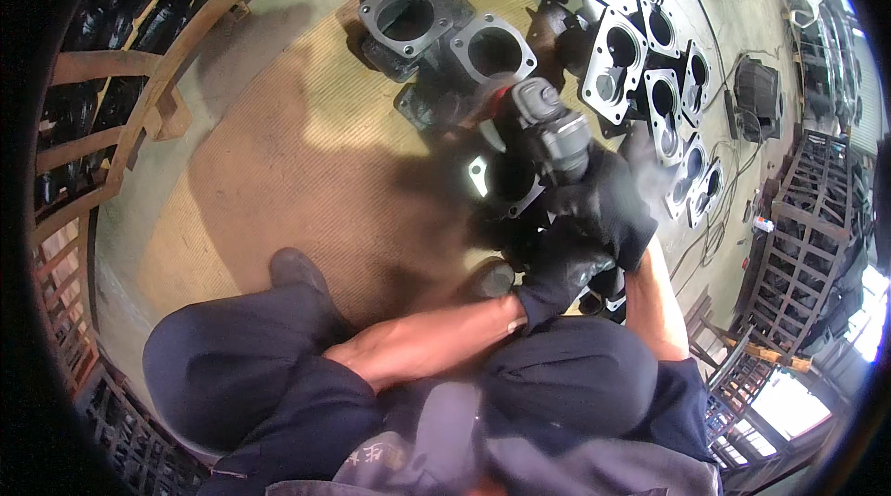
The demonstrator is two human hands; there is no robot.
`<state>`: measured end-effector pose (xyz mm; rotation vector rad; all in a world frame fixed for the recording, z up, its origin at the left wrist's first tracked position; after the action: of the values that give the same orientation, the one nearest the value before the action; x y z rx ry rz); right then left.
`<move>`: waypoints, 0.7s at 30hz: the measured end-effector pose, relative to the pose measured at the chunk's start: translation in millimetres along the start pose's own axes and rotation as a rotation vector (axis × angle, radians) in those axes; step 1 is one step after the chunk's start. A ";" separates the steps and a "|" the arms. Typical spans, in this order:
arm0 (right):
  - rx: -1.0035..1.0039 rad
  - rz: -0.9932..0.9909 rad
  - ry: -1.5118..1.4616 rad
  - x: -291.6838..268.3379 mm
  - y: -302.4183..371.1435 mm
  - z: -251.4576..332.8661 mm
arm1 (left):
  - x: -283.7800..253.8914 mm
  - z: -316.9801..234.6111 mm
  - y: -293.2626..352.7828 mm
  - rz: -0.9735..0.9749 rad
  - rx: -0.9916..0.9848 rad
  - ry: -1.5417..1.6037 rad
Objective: The person sits on the floor and uses a handheld angle grinder to smooth the surfaces of several metal engine parts. They handle the parts one at a time, grinding the edges and then placing them aside.
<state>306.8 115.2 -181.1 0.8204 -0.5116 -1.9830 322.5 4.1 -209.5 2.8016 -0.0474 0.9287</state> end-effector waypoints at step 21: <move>-0.035 -0.172 -0.043 -46.5 -8.1 1.1 | -11.7 5.6 -58.2 -0.071 0.134 0.164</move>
<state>318.5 159.5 -169.3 0.8248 -0.4419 -2.1655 321.5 59.8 -230.7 2.8141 0.1420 1.1805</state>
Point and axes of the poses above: each hand's wrist, its own y-axis away from the middle knuckle, its own x-axis out of the palm, z = x × y, the point moved 8 cm from there along -y, towards the middle knuckle, and after that the axes turned 10 degrees about z, right-handed, at the moved point
